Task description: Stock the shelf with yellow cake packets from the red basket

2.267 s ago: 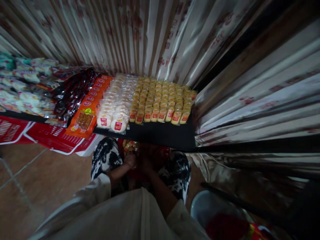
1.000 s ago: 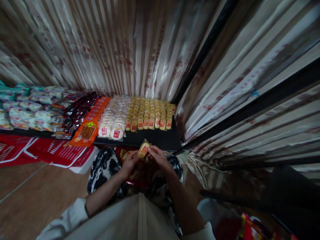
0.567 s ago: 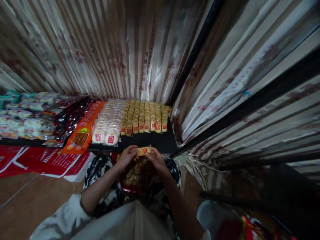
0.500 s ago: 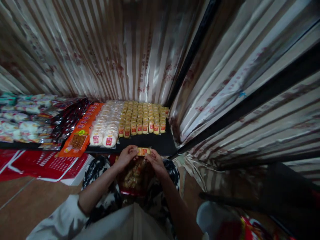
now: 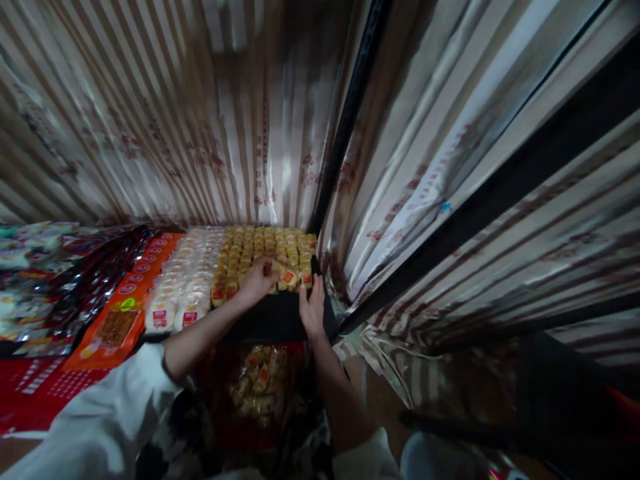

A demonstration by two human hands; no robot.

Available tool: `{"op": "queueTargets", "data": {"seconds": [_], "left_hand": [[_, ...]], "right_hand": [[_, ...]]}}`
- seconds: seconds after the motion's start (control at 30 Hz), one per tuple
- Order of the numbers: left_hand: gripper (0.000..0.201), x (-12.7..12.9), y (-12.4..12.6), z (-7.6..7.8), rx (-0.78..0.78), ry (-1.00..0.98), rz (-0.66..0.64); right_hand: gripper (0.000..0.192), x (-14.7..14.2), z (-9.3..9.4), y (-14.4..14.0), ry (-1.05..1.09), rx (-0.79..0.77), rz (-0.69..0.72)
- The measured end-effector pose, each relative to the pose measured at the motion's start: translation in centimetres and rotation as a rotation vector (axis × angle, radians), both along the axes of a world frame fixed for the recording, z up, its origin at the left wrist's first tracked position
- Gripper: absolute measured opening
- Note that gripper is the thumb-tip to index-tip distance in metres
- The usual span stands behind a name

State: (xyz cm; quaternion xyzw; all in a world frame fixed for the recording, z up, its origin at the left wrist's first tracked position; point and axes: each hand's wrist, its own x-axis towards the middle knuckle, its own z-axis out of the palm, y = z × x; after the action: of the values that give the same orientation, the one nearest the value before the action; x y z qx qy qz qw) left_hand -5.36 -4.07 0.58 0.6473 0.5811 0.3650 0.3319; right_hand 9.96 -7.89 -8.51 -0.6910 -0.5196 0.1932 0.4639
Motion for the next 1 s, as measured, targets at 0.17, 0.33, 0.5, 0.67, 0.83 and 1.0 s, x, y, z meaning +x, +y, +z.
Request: {"op": "queueTargets", "data": {"seconds": [0.17,0.33,0.5,0.67,0.83,1.0], "left_hand": [[0.027,4.7,4.9,2.5,0.113,0.067,-0.070],[0.032,9.0,8.6,2.1,0.198,0.137,-0.165],[0.035,11.7,11.3,0.2,0.319,0.369,-0.336],[0.031,13.1,13.0,-1.4,0.287,0.519,-0.454],[0.028,14.1,14.0,-2.2,0.233,0.557,-0.465],[0.029,15.0,14.4,-2.6,0.196,0.576,-0.397]], "right_hand": [[0.069,-0.4,-0.9,2.6,-0.007,-0.046,0.020],[0.061,-0.5,-1.9,2.3,-0.090,0.036,0.008],[0.059,-0.2,-2.2,2.2,-0.090,0.059,0.002],[0.060,-0.1,-2.2,2.2,-0.079,0.053,0.009],[0.059,0.0,-2.2,2.0,-0.062,0.043,0.011],[0.060,0.0,-2.2,2.0,-0.059,0.025,0.004]]}}
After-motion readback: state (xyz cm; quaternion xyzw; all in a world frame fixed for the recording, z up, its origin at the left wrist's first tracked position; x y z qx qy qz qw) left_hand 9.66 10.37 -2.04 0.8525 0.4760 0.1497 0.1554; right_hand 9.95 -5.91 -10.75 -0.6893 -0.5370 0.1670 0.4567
